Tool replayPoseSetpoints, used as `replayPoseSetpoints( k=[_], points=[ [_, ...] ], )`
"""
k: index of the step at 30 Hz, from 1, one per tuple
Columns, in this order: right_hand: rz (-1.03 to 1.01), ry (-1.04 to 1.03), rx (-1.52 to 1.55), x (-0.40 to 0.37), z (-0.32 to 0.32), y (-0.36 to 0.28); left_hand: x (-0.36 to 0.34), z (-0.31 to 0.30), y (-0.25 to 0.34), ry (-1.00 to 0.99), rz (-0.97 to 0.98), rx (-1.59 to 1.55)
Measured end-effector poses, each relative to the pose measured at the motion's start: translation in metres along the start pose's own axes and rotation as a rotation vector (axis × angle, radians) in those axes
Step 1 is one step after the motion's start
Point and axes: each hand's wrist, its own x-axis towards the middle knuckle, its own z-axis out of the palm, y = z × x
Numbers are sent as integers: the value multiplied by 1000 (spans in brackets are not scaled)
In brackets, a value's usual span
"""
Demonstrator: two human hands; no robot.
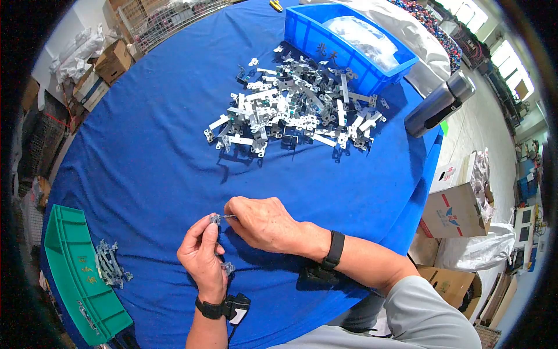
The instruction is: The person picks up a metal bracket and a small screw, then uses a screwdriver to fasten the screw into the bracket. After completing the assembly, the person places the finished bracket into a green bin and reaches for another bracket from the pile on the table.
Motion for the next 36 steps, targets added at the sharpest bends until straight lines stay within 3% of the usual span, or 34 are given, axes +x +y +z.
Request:
replayPoseSetpoints(
  k=[4, 7, 13, 17, 36],
  points=[
    [-33, -50, -107, -1, -1, 2, 1, 0, 0, 0, 7, -8],
    [-13, 48, 9, 1, -4, -7, 1, 1, -3, 9, 34, 17],
    [-21, -44, -88, -1, 0, 2, 2, 0, -4, -2, 46, 11],
    [39, -6, -45, -1, -1, -3, 1, 2, -3, 7, 45, -1],
    [-36, 1, -130, -2, 0, -1, -1, 2, 1, 2, 0, 10]
  ],
)
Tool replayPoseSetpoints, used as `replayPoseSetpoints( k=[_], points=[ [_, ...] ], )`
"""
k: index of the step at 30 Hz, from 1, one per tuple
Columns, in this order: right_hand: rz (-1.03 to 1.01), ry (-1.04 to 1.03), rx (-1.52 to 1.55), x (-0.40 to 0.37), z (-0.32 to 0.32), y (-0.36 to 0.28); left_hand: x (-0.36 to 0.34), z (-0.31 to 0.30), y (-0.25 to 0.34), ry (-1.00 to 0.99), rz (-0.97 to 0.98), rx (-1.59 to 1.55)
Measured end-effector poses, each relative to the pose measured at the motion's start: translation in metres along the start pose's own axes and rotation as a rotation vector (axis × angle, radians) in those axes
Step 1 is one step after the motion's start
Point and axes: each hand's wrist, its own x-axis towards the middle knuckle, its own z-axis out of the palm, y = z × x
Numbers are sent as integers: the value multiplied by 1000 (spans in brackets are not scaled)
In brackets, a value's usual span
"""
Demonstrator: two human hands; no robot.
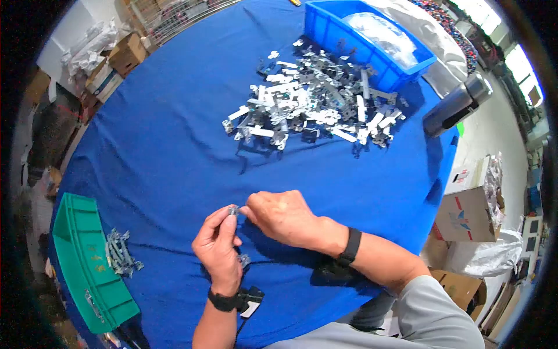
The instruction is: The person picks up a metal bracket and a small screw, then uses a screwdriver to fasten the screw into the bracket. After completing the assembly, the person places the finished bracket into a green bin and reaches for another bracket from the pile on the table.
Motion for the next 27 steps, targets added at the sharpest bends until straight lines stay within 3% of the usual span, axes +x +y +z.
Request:
replayPoseSetpoints(
  k=[27],
  points=[
    [-14, 93, 183, 4, -6, -2, 3, -3, -6, -14, 42, -22]
  ],
)
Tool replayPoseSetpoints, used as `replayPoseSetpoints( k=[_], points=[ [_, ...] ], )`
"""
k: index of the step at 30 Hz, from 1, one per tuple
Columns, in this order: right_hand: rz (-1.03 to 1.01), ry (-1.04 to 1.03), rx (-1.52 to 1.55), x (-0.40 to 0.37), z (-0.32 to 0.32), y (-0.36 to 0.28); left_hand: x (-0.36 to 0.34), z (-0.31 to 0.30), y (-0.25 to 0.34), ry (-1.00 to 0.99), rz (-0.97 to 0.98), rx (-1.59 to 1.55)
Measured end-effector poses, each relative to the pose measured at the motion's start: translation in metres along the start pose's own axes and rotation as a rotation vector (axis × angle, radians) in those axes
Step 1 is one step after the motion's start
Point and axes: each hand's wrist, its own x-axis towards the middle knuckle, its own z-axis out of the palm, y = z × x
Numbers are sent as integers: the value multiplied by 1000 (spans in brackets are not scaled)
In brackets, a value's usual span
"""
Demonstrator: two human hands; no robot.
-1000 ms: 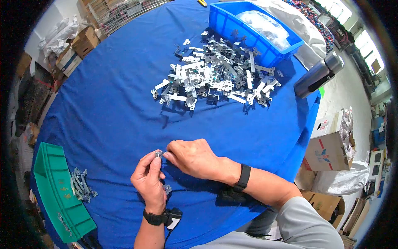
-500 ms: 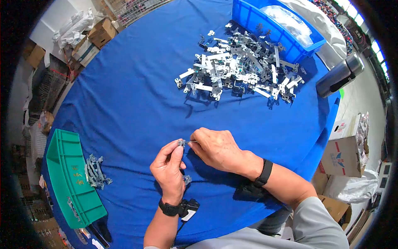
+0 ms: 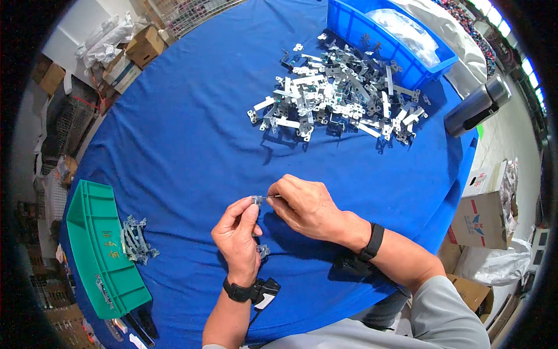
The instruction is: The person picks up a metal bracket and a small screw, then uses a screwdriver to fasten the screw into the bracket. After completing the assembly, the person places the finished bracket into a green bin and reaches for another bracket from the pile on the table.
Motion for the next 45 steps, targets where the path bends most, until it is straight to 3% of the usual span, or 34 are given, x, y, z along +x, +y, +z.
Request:
replayPoseSetpoints(
  k=[14, 24, 28, 45],
  points=[
    [-22, 5, -6, 0, 0, 2, -2, 0, 8, 6, -100, -8],
    [-53, -8, -30, -1, 1, 1, -1, 1, 2, -20, -10, 24],
    [-45, -30, -141, -4, 4, 5, -3, 0, 7, -20, -97, 6],
    [-34, -68, -100, -4, 5, 6, -1, -1, 3, -48, 40, 94]
  ],
)
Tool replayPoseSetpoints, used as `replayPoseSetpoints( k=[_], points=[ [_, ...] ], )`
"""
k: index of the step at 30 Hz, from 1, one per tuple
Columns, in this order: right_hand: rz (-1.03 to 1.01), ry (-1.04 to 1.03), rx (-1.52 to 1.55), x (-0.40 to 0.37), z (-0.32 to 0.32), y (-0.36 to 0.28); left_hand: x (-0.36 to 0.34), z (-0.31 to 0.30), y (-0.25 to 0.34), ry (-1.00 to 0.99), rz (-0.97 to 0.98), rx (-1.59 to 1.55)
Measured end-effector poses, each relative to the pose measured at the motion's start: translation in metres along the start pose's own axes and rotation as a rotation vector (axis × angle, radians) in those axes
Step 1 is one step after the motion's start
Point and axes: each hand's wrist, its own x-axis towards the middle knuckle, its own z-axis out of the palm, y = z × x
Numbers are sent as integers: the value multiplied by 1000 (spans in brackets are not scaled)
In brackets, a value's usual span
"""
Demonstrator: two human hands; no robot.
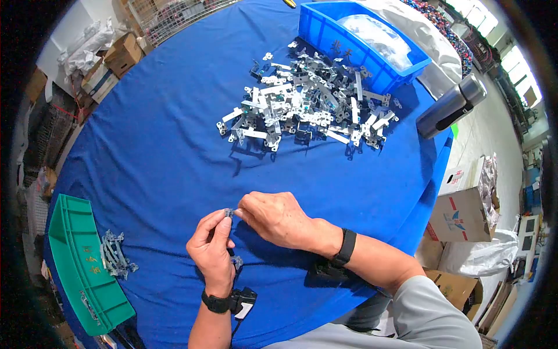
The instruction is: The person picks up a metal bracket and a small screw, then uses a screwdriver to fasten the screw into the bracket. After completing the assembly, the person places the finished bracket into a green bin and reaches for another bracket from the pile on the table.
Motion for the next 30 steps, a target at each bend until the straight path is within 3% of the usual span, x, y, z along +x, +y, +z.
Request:
replayPoseSetpoints(
  k=[5, 8, 14, 20, 26, 28, 30],
  points=[
    [81, -76, -89, 0, 1, -2, 0, 1, 0, -4, 5, 1],
    [92, 56, 48, 1, 0, -5, 0, 1, 1, -7, -5, -15],
    [67, -70, -124, 0, 0, -1, 0, 1, 3, -25, -32, -19],
    [79, 53, 70, 1, 2, -2, 0, 0, 1, -5, -27, -39],
    [69, -74, -109, 0, -1, -3, 0, 1, 3, -12, -28, -29],
    [85, 62, 80, 3, -3, -9, 0, 1, 3, -11, -34, -47],
    [74, 38, 67, 2, 0, -4, 1, 0, 2, -14, -31, -47]
  ],
)
